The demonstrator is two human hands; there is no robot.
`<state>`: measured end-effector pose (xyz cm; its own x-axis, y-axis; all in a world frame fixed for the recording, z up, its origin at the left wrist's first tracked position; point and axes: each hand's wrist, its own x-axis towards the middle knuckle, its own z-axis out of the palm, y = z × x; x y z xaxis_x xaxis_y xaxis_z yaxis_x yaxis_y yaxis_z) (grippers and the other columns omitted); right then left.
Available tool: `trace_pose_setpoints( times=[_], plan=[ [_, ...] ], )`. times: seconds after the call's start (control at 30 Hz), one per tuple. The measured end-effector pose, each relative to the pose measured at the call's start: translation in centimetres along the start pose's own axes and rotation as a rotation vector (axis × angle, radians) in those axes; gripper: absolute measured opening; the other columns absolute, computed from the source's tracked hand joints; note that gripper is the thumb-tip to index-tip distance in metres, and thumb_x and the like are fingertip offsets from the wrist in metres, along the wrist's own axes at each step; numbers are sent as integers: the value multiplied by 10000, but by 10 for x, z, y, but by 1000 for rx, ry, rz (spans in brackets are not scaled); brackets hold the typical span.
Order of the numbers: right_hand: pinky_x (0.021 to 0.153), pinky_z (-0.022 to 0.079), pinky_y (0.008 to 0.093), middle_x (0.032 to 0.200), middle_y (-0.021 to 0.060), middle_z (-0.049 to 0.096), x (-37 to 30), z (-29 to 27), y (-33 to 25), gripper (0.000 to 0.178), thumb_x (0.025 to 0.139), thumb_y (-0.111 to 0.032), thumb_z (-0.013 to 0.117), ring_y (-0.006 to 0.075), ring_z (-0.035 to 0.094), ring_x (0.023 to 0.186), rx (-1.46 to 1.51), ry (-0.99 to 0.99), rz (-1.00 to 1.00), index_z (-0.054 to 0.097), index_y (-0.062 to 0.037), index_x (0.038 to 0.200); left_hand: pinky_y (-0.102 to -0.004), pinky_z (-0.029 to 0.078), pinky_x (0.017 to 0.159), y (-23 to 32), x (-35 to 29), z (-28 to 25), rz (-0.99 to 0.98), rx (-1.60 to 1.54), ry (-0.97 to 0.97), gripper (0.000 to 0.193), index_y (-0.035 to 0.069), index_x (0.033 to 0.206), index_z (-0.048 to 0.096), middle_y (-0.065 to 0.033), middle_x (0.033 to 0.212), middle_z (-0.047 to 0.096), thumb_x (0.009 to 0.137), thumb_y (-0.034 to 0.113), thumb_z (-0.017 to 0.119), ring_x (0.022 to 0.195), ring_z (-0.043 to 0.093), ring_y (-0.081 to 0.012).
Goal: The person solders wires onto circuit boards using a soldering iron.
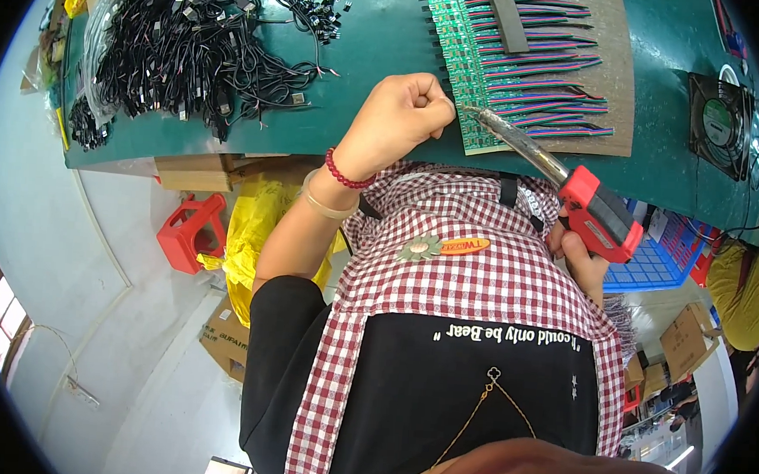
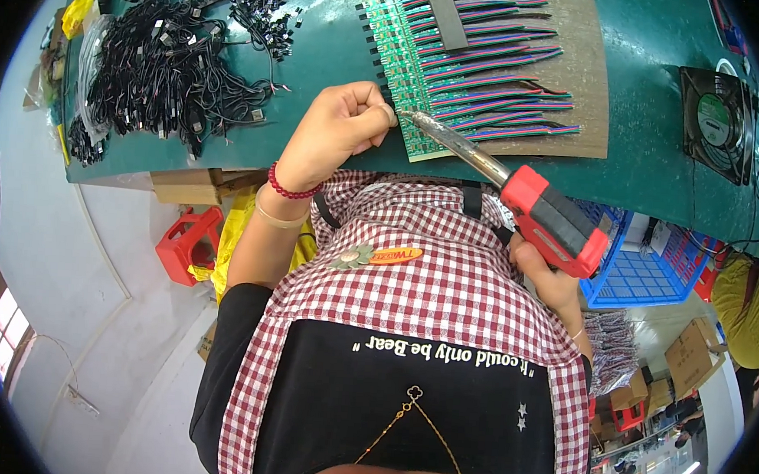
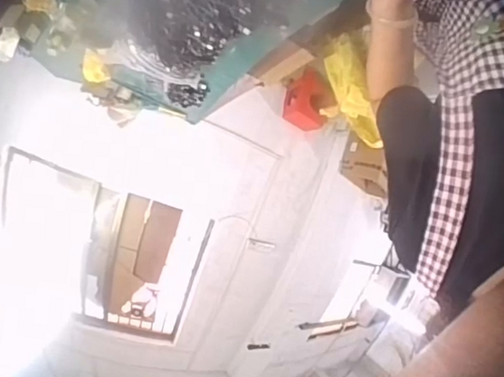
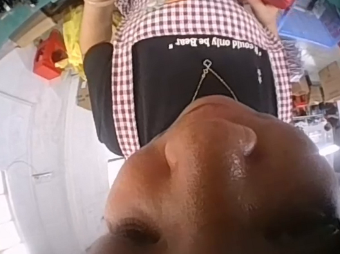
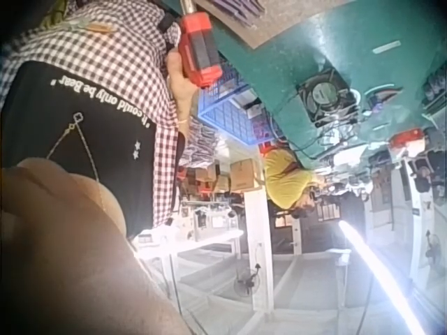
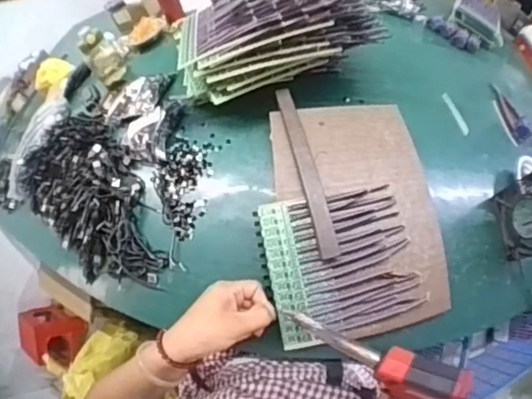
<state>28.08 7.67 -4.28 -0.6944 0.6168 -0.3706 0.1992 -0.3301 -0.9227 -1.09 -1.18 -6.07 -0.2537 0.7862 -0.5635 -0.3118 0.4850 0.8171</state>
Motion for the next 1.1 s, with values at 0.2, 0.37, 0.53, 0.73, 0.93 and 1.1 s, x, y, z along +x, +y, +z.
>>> trace_pose_setpoints(
  times=[0.2,0.37,0.53,0.73,0.93,1.1],
  plan=[
    [579,429,253,732,59,561,2,-10,0,273,820,-71,611,118,528,641,-44,-132,29,537,42,1057,-183,364,481,3,0,-1,-16,-14,20,95,9,686,531,-10,607,553,763,51,569,535,472,-40],
    [526,401,239,705,63,555,-1,-7,-6,327,833,-131,605,111,501,596,29,-45,3,511,42,1094,-182,360,479,3,0,0,-19,-19,20,96,8,687,531,-9,607,551,763,52,569,532,469,-40],
    [471,337,226,610,81,496,2,-5,-4,465,836,-274,588,119,435,505,12,-13,-31,452,44,1146,-183,366,485,2,0,-1,-23,-15,22,95,9,687,530,-9,607,551,763,50,570,538,475,-42],
    [457,327,228,611,83,491,3,-3,-3,469,837,-274,587,121,430,499,33,-16,-27,444,45,1150,-181,370,484,3,0,0,-14,-35,20,96,11,687,529,-11,607,552,763,49,572,539,482,-43],
    [442,320,227,606,81,485,7,-3,-6,464,837,-277,585,121,426,489,36,-8,-50,441,51,1133,-155,264,424,1,0,0,-26,3,14,66,38,745,522,1,624,536,800,61,550,479,368,-6],
    [439,319,230,600,79,477,8,-3,-5,454,840,-274,579,122,424,484,61,-17,-61,440,51,1124,-167,314,446,3,0,0,-35,-2,24,88,29,712,529,-1,609,546,782,66,569,499,424,-22]
  ],
)
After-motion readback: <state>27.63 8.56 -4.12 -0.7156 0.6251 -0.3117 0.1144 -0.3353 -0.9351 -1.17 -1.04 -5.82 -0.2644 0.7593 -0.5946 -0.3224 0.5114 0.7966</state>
